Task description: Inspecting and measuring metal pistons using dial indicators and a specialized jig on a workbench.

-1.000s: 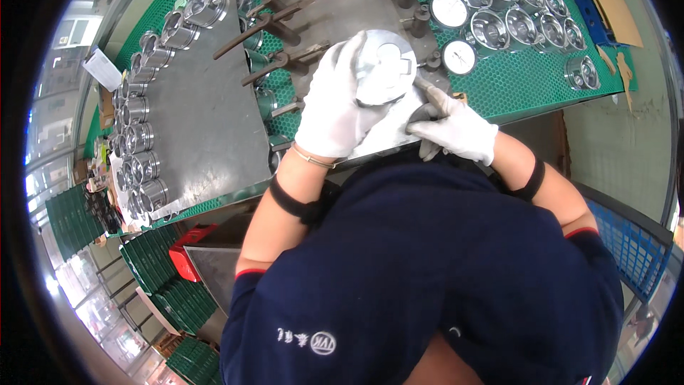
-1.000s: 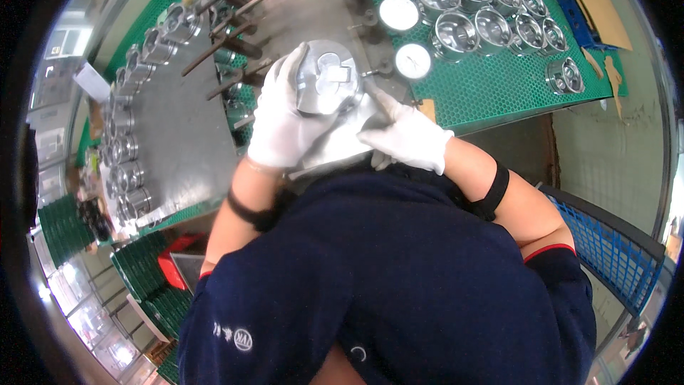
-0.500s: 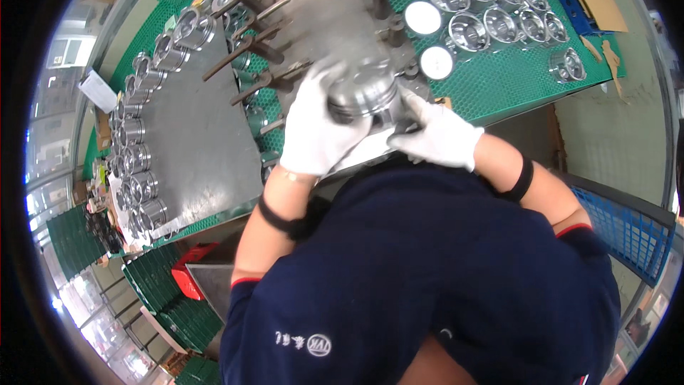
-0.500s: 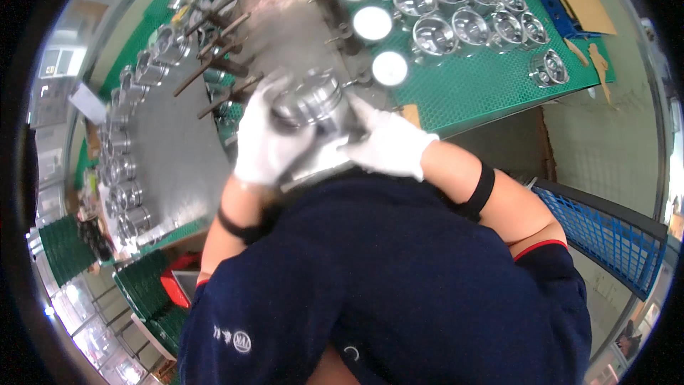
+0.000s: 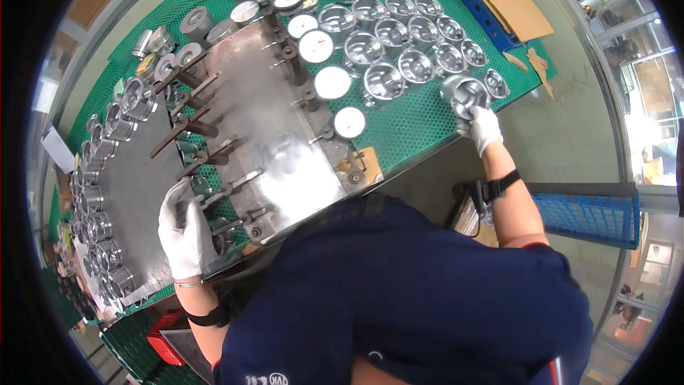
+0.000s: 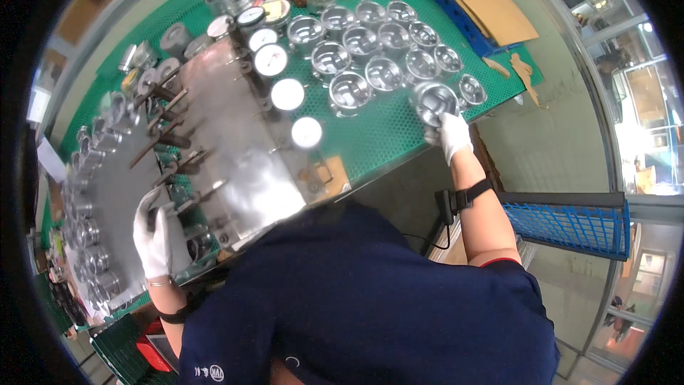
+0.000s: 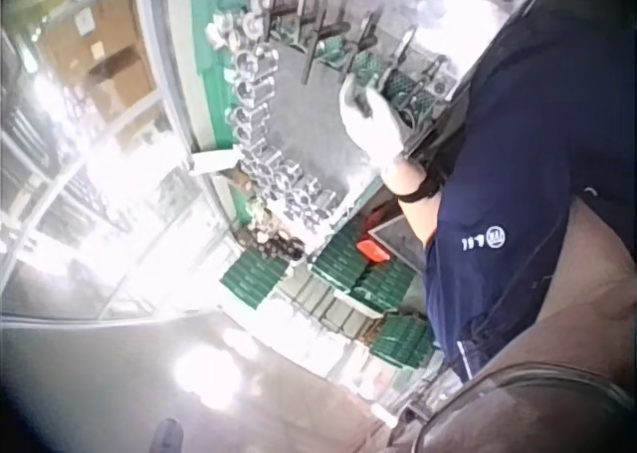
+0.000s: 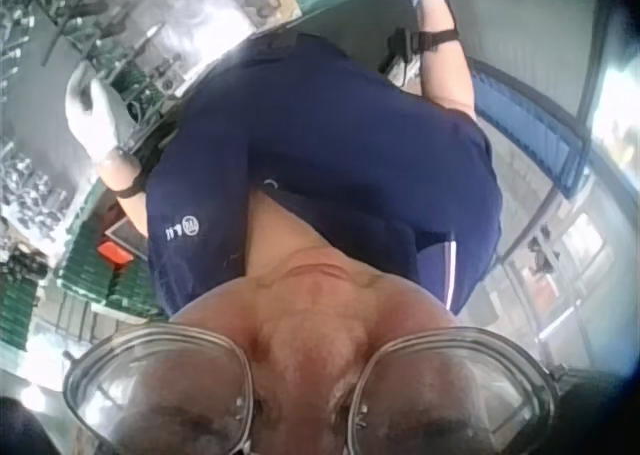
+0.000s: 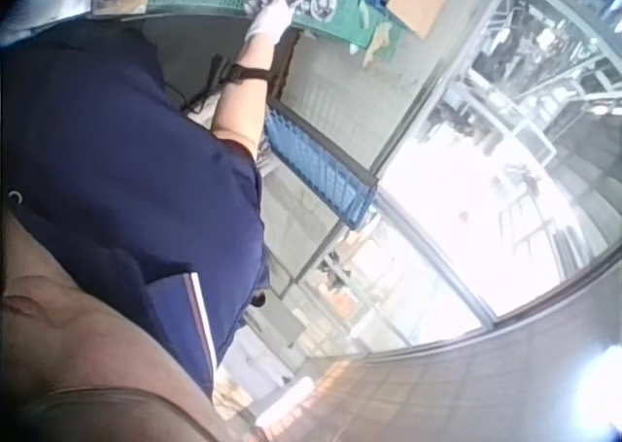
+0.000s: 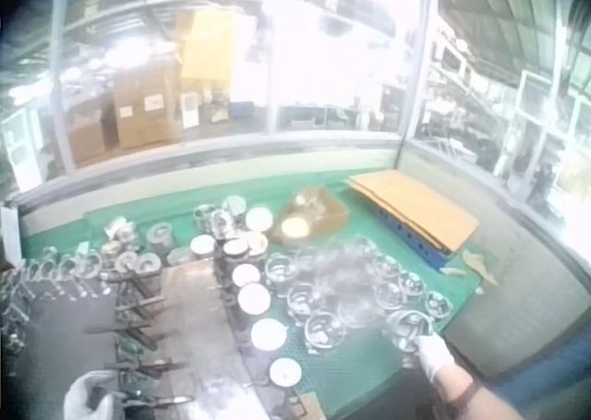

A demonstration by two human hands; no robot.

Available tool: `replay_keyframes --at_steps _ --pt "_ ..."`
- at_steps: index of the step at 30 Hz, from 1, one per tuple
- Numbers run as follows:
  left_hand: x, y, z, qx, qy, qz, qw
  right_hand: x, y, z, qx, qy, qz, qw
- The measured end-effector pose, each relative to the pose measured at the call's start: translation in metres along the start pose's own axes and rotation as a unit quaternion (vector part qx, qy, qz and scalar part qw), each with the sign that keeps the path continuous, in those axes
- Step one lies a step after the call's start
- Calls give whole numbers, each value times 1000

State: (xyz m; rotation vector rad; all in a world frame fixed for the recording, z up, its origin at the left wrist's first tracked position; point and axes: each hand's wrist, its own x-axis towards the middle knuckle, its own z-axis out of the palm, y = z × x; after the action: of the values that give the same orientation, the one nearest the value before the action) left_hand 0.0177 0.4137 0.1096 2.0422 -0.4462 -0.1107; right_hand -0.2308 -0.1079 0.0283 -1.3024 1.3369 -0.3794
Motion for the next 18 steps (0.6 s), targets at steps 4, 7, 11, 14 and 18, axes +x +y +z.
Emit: replay_keyframes --at_steps 4,7,11,14,18 --pt "-12 -13 -50 271 72 -33 959 76 49 -8 60 38 62 996" --pt "-6 -37 -73 367 123 -113 915 136 90 -52 201 -44 -3 979" --pt "-40 -120 -176 498 283 -157 804 145 97 -25 194 71 -15 978" --pt "-14 -136 -253 501 286 -354 736 116 124 -33 188 59 -127 972" --pt "54 -259 -240 612 34 -50 788 -8 58 44 -56 194 -39 979"
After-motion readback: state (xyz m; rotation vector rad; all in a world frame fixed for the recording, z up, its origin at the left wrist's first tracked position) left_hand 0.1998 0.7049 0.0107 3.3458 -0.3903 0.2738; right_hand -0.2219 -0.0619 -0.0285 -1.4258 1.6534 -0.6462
